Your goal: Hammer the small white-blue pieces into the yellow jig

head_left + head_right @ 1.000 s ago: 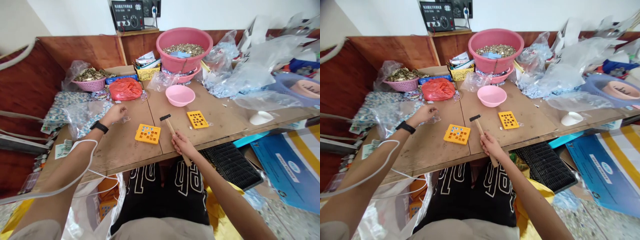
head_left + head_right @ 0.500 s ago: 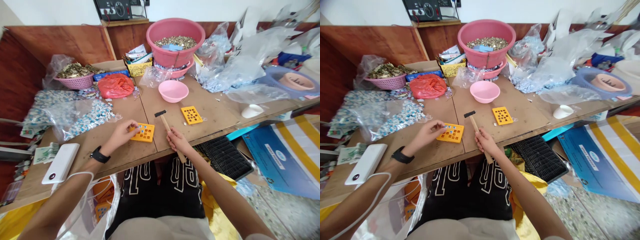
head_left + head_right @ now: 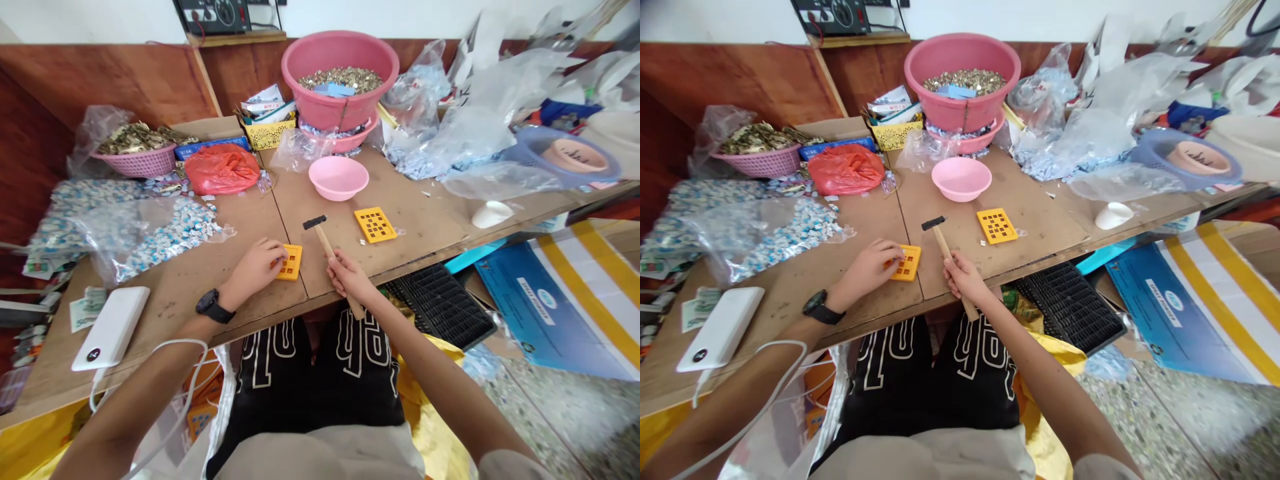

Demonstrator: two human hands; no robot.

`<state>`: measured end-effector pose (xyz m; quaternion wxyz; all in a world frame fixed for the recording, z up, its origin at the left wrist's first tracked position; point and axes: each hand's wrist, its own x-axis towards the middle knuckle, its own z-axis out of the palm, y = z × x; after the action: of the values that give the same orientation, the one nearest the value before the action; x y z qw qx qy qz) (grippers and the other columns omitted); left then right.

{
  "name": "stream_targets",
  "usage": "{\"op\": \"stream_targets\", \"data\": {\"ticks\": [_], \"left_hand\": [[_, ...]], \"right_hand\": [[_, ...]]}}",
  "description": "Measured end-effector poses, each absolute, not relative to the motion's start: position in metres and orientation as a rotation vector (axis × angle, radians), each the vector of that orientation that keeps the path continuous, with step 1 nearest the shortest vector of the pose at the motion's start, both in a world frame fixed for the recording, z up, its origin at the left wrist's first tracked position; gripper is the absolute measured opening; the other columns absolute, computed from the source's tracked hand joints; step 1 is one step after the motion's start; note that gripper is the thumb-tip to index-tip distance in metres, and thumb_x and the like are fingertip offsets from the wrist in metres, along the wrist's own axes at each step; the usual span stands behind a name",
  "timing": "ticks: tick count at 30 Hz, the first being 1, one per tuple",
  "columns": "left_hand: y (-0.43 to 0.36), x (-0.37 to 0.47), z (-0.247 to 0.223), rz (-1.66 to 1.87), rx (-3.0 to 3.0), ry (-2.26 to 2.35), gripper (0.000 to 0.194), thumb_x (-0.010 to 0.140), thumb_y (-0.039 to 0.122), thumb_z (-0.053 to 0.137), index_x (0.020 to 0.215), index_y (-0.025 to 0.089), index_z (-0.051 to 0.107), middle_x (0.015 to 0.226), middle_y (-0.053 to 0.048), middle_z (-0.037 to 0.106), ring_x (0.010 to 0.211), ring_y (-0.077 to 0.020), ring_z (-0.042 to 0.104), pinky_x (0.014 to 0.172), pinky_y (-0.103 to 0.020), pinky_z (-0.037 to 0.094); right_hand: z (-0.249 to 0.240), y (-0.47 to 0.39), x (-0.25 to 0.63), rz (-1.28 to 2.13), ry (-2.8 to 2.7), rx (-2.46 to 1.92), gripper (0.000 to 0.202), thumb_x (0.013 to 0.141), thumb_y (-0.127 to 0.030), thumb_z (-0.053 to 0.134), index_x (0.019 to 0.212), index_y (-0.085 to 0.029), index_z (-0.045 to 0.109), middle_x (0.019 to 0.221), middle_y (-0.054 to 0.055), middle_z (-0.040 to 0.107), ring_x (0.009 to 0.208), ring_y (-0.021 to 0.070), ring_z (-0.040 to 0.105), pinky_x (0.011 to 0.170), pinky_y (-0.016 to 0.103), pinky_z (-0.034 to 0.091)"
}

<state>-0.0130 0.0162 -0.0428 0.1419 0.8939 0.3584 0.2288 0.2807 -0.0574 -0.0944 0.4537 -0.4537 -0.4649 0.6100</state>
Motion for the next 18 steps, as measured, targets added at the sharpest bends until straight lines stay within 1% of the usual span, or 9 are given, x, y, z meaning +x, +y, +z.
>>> {"op": "stream_targets", "data": {"ticks": [3, 8, 13, 18], "left_hand": [[0.0194, -0.0138, -0.0414, 0.639, 2.555, 0.982, 0.02, 0.104, 0.019, 0.058, 0.101, 0.025, 0.078, 0.116, -0.01, 0.083, 0.114, -0.0305, 0.073, 0.107, -0.05, 0.06], [0.0205, -0.0123, -0.0374, 0.61, 2.503, 0.973, 0.023, 0.104, 0.021, 0.057, 0.102, 0.026, 0.08, 0.12, -0.009, 0.085, 0.114, -0.0294, 0.078, 0.11, -0.049, 0.061], [0.0186, -0.0085, -0.0344, 0.578, 2.507, 0.973, 0.02, 0.105, 0.027, 0.061, 0.098, 0.025, 0.079, 0.114, -0.009, 0.085, 0.108, -0.0288, 0.08, 0.105, -0.046, 0.062], [0.0224, -0.0084, -0.036, 0.583, 2.5, 1.038, 0.02, 0.102, 0.024, 0.06, 0.103, 0.025, 0.08, 0.119, -0.01, 0.085, 0.11, -0.0294, 0.08, 0.103, -0.046, 0.062]], "right_hand": [[-0.0943, -0.058, 0.2804, 1.495, -1.148, -1.131, 0.052, 0.101, -0.071, 0.074, 0.123, -0.028, 0.056, 0.078, -0.012, 0.056, 0.04, 0.0052, 0.038, 0.032, 0.019, 0.032], [-0.0947, -0.0582, 0.2804, 1.5, -1.156, -1.124, 0.05, 0.102, -0.069, 0.073, 0.124, -0.028, 0.056, 0.078, -0.012, 0.057, 0.04, 0.0051, 0.038, 0.032, 0.018, 0.032], [-0.0965, -0.0577, 0.2801, 1.489, -1.166, -1.136, 0.047, 0.103, -0.068, 0.073, 0.124, -0.029, 0.056, 0.078, -0.012, 0.058, 0.039, 0.0057, 0.04, 0.032, 0.018, 0.032], [-0.0965, -0.0583, 0.2806, 1.489, -1.161, -1.141, 0.048, 0.101, -0.068, 0.073, 0.124, -0.029, 0.056, 0.077, -0.012, 0.058, 0.038, 0.0057, 0.04, 0.032, 0.018, 0.031]]}}
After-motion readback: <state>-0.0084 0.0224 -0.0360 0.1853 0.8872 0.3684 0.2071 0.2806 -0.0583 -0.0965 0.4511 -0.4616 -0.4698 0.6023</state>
